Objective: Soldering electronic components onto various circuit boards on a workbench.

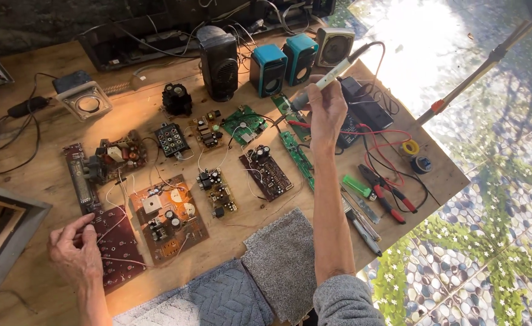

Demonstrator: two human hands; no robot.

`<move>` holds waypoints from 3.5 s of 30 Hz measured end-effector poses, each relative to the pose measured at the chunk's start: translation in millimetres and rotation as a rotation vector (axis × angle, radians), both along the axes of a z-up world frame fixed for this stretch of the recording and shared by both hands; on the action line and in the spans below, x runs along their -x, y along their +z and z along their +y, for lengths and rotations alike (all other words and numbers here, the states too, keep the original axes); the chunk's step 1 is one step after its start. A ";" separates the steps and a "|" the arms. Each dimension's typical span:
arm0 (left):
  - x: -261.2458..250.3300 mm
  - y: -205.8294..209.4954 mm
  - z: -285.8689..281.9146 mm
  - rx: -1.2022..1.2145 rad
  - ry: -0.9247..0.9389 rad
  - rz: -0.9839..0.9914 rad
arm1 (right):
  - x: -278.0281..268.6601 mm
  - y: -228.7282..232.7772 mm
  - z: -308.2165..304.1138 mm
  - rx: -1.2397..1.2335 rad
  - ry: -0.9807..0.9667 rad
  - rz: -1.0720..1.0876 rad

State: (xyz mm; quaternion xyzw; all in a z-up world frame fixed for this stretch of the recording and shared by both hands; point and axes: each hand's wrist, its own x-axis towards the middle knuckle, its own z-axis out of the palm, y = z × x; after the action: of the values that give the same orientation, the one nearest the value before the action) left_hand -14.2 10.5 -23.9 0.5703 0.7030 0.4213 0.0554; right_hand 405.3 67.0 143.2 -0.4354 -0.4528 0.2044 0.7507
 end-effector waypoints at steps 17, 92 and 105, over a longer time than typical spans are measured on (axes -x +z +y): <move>-5.7 9.3 -4.0 -0.056 -0.049 0.035 | -23.1 -36.9 22.4 0.463 -0.376 -0.643; -7.7 7.7 -5.2 -0.071 -0.042 0.078 | -141.7 -76.1 -2.2 0.597 -0.137 -1.461; -5.2 4.1 -4.5 -0.060 -0.020 0.065 | -138.9 -47.9 -11.7 0.776 -0.254 -1.825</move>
State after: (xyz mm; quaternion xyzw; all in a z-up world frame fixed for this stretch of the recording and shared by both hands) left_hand -9.0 5.9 -19.8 0.5922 0.6856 0.4230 0.0198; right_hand 544.2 55.4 95.3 -0.6859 -0.7080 -0.1563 -0.0620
